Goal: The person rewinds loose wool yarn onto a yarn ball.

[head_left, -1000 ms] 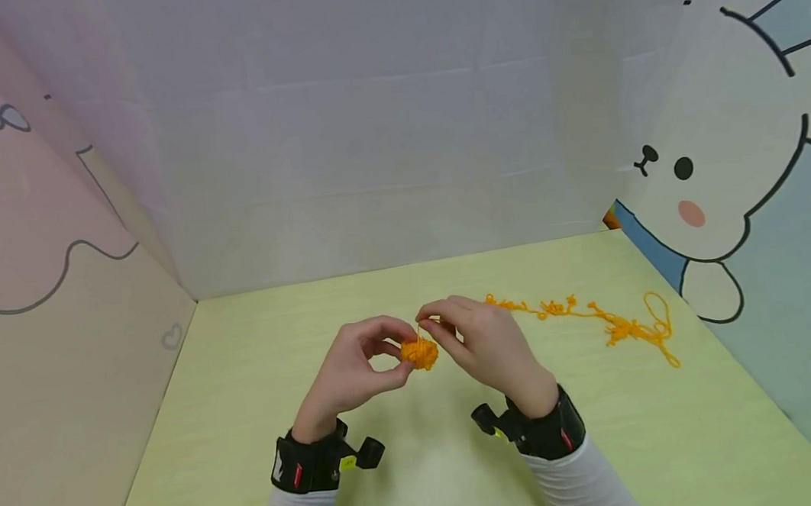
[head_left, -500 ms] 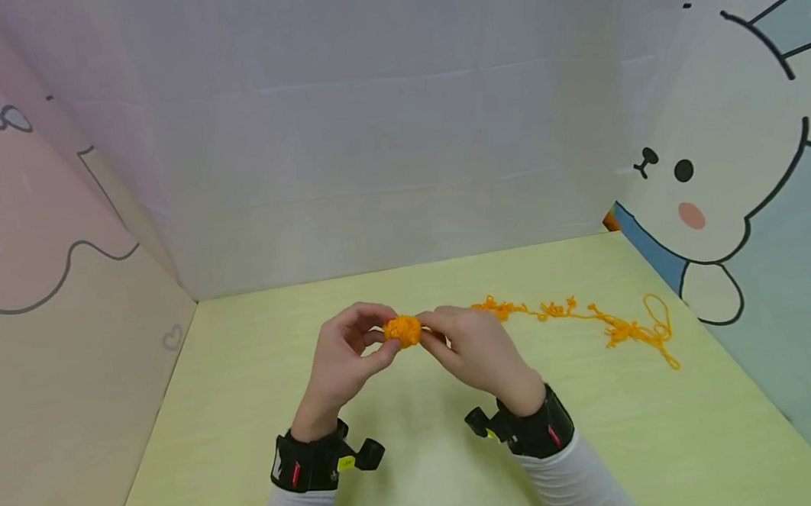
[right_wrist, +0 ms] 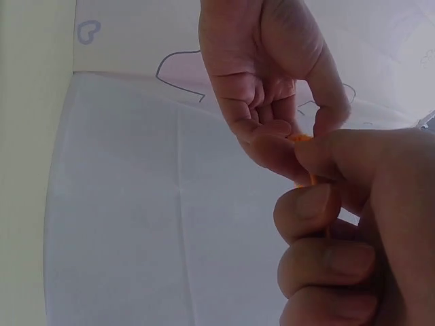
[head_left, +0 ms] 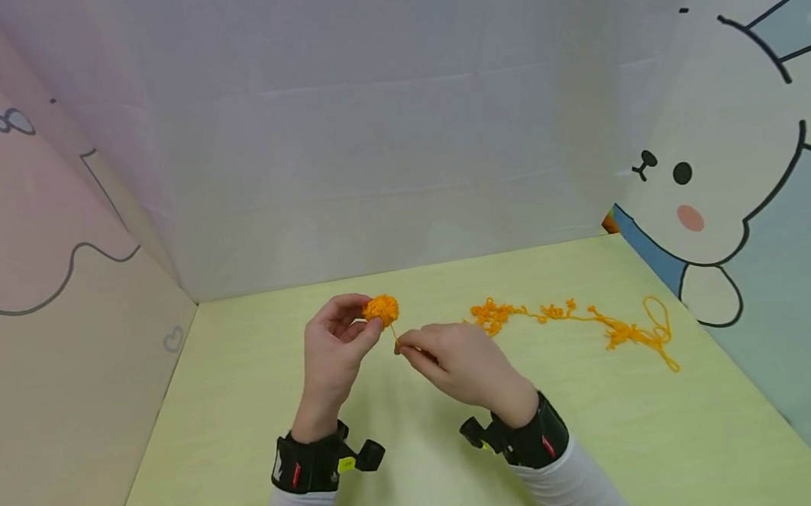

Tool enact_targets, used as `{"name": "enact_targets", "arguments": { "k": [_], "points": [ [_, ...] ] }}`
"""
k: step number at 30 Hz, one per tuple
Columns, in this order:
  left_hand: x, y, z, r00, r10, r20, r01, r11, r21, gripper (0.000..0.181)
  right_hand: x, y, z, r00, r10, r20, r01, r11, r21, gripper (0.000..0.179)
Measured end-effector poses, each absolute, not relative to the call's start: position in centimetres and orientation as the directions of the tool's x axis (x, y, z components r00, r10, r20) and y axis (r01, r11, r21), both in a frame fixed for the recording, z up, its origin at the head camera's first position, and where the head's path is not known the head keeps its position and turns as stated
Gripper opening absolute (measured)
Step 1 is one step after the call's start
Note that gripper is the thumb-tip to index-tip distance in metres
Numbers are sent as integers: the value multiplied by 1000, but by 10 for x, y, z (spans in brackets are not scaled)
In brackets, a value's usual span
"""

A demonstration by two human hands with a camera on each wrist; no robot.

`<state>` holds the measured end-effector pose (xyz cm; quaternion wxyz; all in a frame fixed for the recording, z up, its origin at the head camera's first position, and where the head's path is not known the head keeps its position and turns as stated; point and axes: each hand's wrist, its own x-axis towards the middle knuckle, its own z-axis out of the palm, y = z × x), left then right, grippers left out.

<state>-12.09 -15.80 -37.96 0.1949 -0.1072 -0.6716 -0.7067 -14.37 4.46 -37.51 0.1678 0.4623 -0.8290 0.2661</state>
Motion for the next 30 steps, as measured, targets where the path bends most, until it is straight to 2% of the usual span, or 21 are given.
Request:
{"name": "enact_targets", "arguments": {
  "k": [7, 13, 23, 30],
  "points": [
    [-123, -156, -383, -877, -153, 456, 446, 99, 890, 28, -138, 47, -371, -487, -719, 496, -873, 404, -272, 11],
    [-124, -154, -385, -860, -122, 496, 448, 284, 847, 29, -135, 53, -366, -474, -720, 508, -881, 383, -279, 10],
    [-110, -142, -358, -837, 92, 539, 525, 411, 746, 27, -140, 65, -359, -462, -626, 628, -884, 383, -268, 7],
    [-121, -151, -384, -840, 252, 480, 542, 358, 761, 31, -145, 71, -359, -487, -553, 676, -865, 414, -285, 10]
  ]
}}
